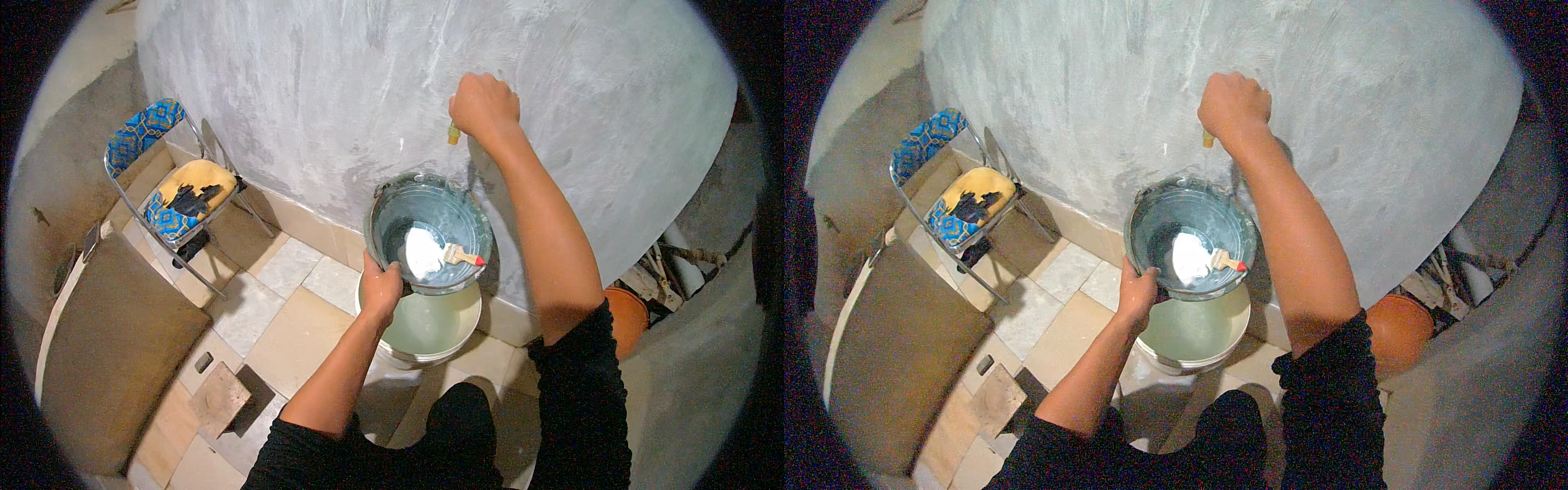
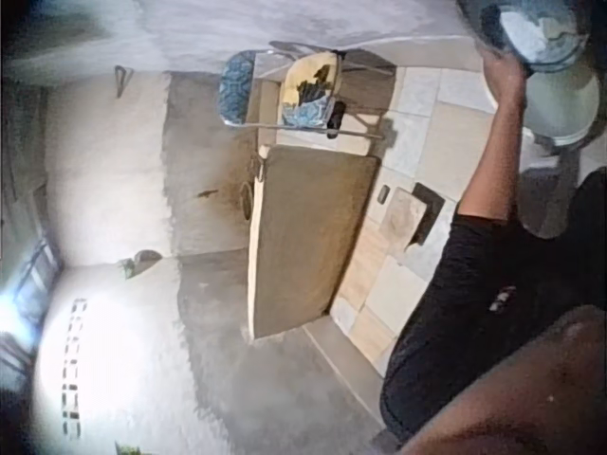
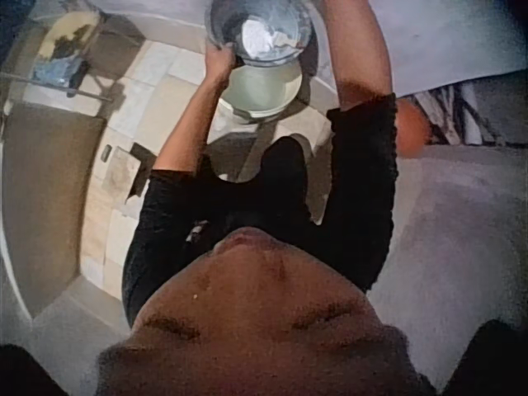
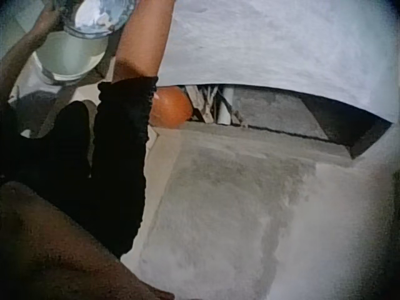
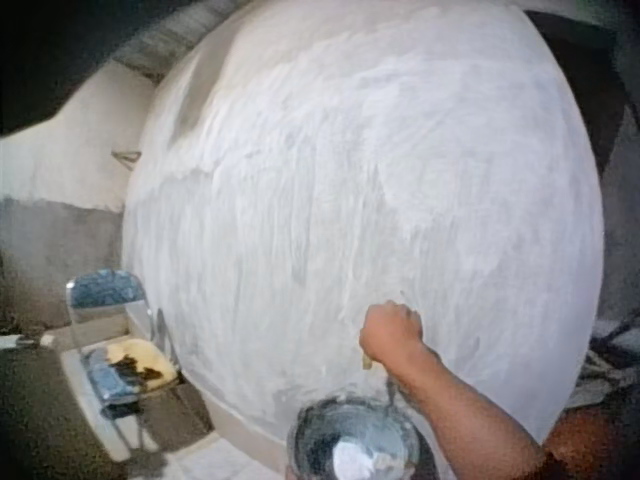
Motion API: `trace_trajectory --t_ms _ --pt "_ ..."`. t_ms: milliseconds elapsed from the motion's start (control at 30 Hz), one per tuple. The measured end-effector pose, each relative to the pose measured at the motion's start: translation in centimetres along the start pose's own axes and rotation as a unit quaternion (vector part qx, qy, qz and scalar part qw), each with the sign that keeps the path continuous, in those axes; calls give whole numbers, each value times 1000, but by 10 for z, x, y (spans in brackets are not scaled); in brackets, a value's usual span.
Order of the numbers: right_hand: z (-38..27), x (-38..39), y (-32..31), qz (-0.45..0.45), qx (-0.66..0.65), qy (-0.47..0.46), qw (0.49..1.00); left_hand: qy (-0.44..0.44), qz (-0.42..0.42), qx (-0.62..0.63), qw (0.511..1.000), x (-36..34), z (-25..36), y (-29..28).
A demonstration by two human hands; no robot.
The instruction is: The person mixes a white substance in a bucket, stirs it with a brush, and then applies the mixture to a wall.
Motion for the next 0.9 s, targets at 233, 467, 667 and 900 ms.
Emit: trace_trajectory --t_ms 233,467,667,900 --pt "-5 -2 -7 -14 12 30 999 12 -11 11 1000 -2 -4 7" --pt "10 0 7 -16 -4 -1 1000 -29 -23 43 998 7 5 12" --pt "15 0 9 -7 -51 20 998 -25 -34 59 997 11 13 9" --pt "25 0 15 -15 -77 25 997 -47 -44 82 995 12 9 20"
Point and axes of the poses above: each hand's wrist, its own x-axis away from the middle knuckle, its own y-axis out of the palm, z = x × y, the point moved 9 cm from there along -x, towards the middle knuckle, and after that the axes turned 12 degrees about x, right-handed, at the moved point
